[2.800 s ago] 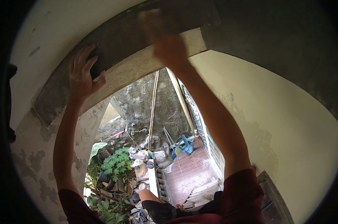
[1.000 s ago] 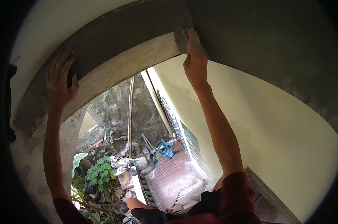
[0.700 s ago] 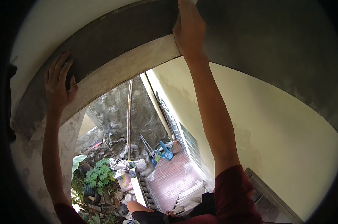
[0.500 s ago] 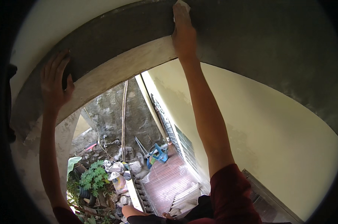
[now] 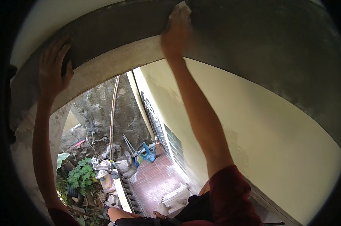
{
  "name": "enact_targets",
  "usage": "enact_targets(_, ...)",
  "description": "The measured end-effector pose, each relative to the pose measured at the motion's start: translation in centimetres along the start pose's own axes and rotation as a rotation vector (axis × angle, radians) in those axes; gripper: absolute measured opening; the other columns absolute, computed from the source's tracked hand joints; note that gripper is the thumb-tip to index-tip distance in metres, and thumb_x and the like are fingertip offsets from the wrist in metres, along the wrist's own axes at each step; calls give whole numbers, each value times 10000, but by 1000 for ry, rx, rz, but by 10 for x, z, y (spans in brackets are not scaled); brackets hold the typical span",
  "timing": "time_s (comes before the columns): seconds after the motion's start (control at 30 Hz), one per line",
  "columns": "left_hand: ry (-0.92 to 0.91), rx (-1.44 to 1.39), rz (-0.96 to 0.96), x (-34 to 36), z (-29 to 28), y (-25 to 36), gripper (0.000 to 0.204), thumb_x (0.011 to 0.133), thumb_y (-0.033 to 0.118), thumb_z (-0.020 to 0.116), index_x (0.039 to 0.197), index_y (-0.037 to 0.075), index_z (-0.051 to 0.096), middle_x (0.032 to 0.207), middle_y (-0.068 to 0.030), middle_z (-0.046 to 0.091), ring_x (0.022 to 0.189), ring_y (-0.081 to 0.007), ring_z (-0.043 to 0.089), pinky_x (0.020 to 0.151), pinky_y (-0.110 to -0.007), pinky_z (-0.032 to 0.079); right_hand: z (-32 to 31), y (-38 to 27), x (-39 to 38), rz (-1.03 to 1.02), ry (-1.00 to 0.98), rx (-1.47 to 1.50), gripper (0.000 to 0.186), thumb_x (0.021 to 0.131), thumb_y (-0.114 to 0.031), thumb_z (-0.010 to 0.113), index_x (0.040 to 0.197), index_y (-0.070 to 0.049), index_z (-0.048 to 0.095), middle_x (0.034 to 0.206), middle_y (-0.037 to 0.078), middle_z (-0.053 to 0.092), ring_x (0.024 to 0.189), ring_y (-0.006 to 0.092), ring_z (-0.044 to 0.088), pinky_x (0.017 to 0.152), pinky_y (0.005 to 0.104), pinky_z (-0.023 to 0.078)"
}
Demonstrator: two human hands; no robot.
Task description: The person is smoothing a wall surface using a trowel and a sanding block. They repeatedly apply and smooth the material on the wall, focusing on a specific area.
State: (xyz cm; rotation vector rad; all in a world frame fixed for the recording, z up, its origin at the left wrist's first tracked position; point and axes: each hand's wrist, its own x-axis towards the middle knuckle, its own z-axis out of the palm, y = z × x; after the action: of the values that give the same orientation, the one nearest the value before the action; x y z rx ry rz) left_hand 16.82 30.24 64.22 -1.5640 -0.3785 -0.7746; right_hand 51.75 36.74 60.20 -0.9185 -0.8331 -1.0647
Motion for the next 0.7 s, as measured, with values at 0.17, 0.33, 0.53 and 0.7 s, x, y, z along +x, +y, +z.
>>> enact_targets(0.17,29,46,-9,-1,-1,5,459,775,124,617,1225,57,558,1348,-102,540,1233,-302,513,1032,-485,395,-10,-30,-45,-367,-276,321,614,823,91,485,1416,-60,435,1493,153,387,1387,351,344,1128,417,320)
enact_targets(0.33,-18,43,-22,-1,-2,8,495,770,112,635,1253,62,539,1359,-110,527,1239,-302,504,1035,-480,389,-16,10,-14,-142,-122,262,510,881,102,442,1383,12,449,1454,214,417,1370,358,367,1135,418,316)
enact_targets(0.53,42,51,-18,2,0,9,454,750,115,645,1193,60,564,1319,-91,542,1184,-294,526,1025,-461,405,-15,-32,-52,-367,-256,278,508,897,79,475,1394,-23,444,1461,201,412,1360,337,390,1101,417,357)
enact_targets(0.7,93,33,0,3,2,11,415,750,123,642,1155,56,581,1301,-84,552,1162,-289,533,1018,-449,416,-25,-5,-4,-172,-298,140,445,924,17,430,1368,-9,461,1423,212,449,1336,326,417,1077,410,388)
